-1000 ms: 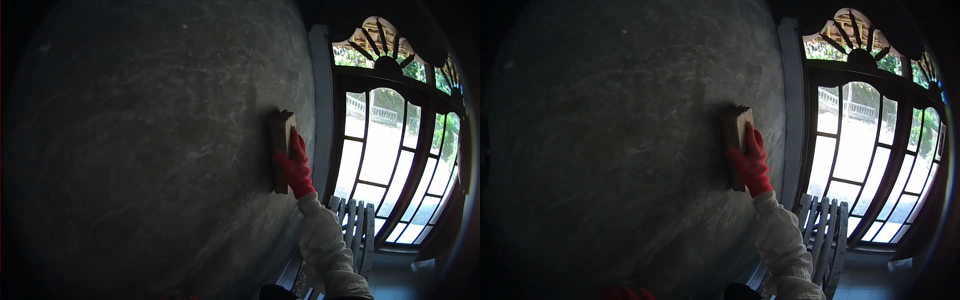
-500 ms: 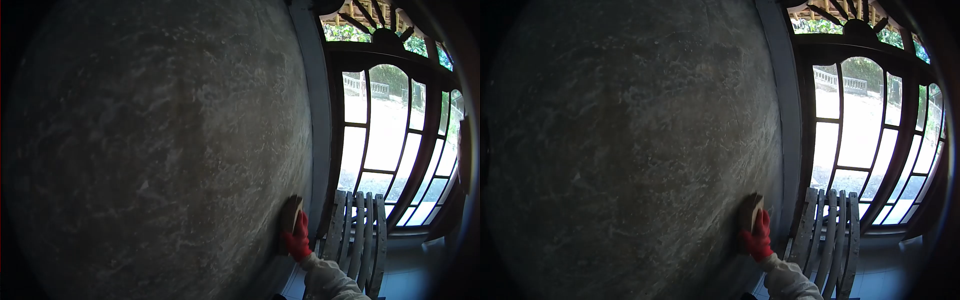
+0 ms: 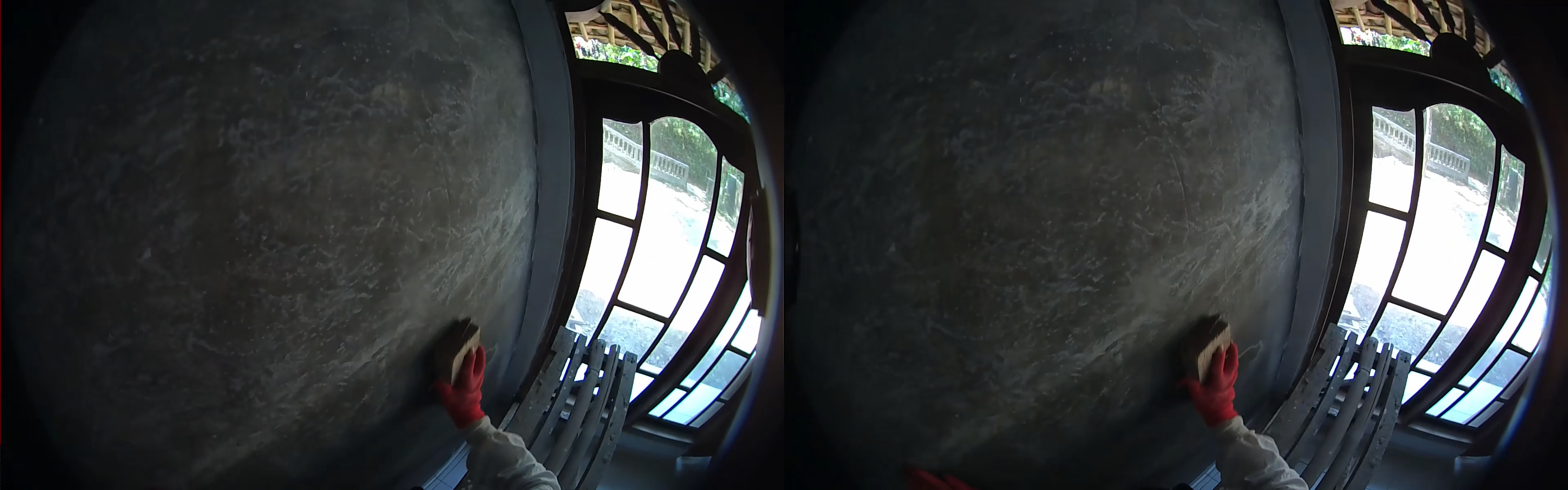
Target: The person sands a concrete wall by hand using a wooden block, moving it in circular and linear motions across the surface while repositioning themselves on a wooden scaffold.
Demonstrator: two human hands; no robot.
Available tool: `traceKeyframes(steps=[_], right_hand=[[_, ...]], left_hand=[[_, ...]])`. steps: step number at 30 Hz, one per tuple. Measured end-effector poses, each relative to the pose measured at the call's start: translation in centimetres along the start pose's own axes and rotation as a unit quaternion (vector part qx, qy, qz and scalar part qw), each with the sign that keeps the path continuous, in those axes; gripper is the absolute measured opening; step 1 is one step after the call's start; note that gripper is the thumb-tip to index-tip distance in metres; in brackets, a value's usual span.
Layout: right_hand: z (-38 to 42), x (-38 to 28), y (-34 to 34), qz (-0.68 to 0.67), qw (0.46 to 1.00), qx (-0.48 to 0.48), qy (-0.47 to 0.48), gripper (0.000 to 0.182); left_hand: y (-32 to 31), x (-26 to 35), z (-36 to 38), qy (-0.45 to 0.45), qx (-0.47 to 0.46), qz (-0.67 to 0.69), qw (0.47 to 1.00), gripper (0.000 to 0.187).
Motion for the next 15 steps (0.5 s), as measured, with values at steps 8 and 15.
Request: traceKeyframes(steps=[8, 15], right_hand=[[-19.7, -3.0, 2.3, -0.043, 0.996, 0.047, 0.054, 0.097], [-26.5, -4.2, 2.8, -0.084, 0.993, 0.071, 0.029, 0.093]], left_hand=[[0.8, 0.7, -0.6, -0.015, -0.008, -0.032, 0.999, 0.056], [-0.5, -0.7, 0.8, -0.020, 0.015, 0.002, 1.000, 0.055]])
Point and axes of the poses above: each hand's wrist, its own z-axis away from the middle knuckle, its own y-axis out of the back of the hand, x = y × z, the point moved 5 cm from there along -z, towards the middle knuckle, and after that the axes turned 15 degrees about -z, right-handed, at the moved point
